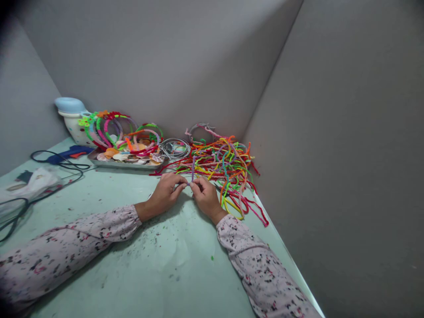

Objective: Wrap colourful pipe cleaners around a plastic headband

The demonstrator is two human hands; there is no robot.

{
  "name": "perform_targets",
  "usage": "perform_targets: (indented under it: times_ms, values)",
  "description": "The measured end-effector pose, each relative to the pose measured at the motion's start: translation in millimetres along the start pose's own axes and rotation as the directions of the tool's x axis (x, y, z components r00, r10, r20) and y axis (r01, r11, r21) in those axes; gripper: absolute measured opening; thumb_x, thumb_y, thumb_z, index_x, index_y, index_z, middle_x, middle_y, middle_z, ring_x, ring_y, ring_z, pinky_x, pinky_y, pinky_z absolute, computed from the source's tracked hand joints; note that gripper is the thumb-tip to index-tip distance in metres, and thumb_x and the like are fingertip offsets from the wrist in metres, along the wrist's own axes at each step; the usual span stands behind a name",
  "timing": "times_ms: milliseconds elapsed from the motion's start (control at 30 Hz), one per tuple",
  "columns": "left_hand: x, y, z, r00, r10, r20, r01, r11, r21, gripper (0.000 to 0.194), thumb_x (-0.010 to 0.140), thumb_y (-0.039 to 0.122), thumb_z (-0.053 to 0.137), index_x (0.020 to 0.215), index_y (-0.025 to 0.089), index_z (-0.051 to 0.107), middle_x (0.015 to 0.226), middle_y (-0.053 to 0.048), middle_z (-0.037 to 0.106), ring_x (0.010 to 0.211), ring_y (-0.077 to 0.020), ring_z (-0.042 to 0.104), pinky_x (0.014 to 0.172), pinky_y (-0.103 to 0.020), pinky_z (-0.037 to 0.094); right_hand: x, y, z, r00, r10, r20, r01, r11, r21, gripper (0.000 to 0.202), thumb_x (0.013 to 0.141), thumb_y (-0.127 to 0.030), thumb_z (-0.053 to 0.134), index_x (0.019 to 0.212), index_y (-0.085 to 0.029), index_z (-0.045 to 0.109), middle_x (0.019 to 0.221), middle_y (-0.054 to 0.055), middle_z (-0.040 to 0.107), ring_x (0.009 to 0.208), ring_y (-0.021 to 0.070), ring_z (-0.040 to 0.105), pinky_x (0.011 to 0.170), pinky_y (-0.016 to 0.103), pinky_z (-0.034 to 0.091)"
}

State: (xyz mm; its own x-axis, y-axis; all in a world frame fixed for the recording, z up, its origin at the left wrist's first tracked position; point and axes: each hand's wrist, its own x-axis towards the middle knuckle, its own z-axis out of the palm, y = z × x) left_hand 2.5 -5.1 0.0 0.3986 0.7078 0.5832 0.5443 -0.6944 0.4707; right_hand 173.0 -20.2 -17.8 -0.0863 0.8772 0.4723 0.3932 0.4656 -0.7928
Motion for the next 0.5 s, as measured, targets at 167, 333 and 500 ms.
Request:
perform_targets:
  times_ms: [167,333,500]
  values:
    - [-0.3,0.2,0.2,1.0,0.013,0.007,-0.013,1.0,0.005,0.012,0.089,0.027,0.052,0.087,0.02,0.062,0.083,-0.002,0.066,0.084,-0.0189,0.053,0.081,-0.035,0.035,0.8,-2.0,-0.2,1.0,0.001,-0.009,-0.001,0.999,-0.038,0.02,0.09,-0.033,0.05,0.074,-0.021,0.054,0.057,-0.004,0.052,0.054,0.013,0.049,0.057,0.026,0.039]
    - [0.1,0.1,0.2,1.0,0.013,0.004,-0.013,1.0,0.007,0.012,0.089,0.027,0.052,0.086,0.02,0.062,0.082,-0.002,0.065,0.083,-0.019,0.053,0.081,-0.035,0.036,0.8,-2.7,-0.2,1.0,0.012,0.0,-0.012,0.999,-0.034,0.022,0.09,-0.034,0.05,0.073,-0.021,0.053,0.058,-0.004,0.053,0.055,0.0133,0.05,0.059,0.026,0.04]
    - [-0.1,-0.2,0.2,1.0,0.006,-0.005,-0.006,1.0,0.007,0.011,0.089,0.026,0.052,0.086,0.02,0.061,0.083,-0.002,0.065,0.083,-0.0188,0.053,0.08,-0.035,0.036,0.4,-0.3,0.6,0.999,0.042,0.03,-0.043,0.998,0.048,0.023,0.091,-0.037,0.048,0.075,-0.022,0.053,0.059,-0.004,0.054,0.055,0.0133,0.049,0.057,0.026,0.04]
